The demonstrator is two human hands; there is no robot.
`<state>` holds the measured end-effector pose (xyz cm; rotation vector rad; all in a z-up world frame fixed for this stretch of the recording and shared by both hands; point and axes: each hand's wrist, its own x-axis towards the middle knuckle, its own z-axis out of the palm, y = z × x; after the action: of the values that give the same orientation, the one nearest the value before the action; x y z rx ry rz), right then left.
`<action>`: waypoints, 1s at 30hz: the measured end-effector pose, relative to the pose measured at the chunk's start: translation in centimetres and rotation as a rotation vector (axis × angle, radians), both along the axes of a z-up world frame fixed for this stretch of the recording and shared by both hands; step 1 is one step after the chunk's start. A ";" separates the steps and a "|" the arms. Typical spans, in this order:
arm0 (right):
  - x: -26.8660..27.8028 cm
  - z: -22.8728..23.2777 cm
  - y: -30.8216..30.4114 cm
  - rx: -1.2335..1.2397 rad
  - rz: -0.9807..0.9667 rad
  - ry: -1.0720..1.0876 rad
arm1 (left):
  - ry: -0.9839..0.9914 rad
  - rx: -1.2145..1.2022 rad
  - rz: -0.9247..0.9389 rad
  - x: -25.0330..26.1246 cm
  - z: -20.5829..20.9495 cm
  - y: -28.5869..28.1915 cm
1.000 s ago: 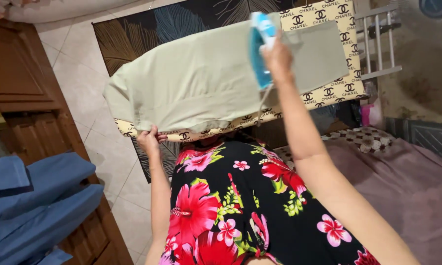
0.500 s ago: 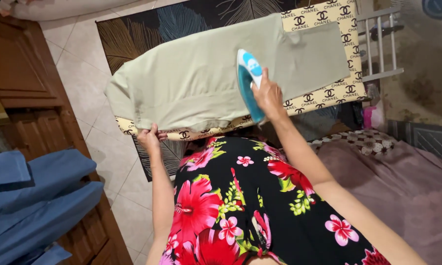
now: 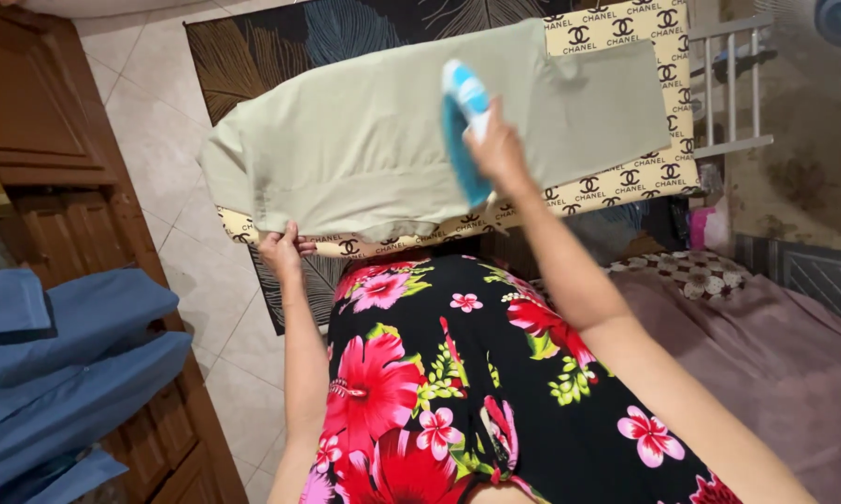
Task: Ironing a light green shirt on an ironing board.
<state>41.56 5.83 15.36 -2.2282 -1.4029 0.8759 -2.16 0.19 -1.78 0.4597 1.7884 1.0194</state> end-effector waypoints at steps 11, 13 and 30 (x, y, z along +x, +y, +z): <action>4.5 5.3 -5.1 -0.154 0.806 -0.191 | 0.076 -0.009 -0.043 -0.4 -0.5 0.2; 4.4 5.5 -4.2 -0.182 0.851 -0.195 | 0.066 0.000 -0.050 -0.3 -0.8 0.1; 0.5 4.8 -2.7 0.059 1.076 -0.194 | -0.036 0.042 0.018 0.7 1.4 -0.3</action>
<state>42.02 3.12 20.15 -1.4177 -2.7289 0.8672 -1.48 -0.08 -0.41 0.4490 1.7447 1.0728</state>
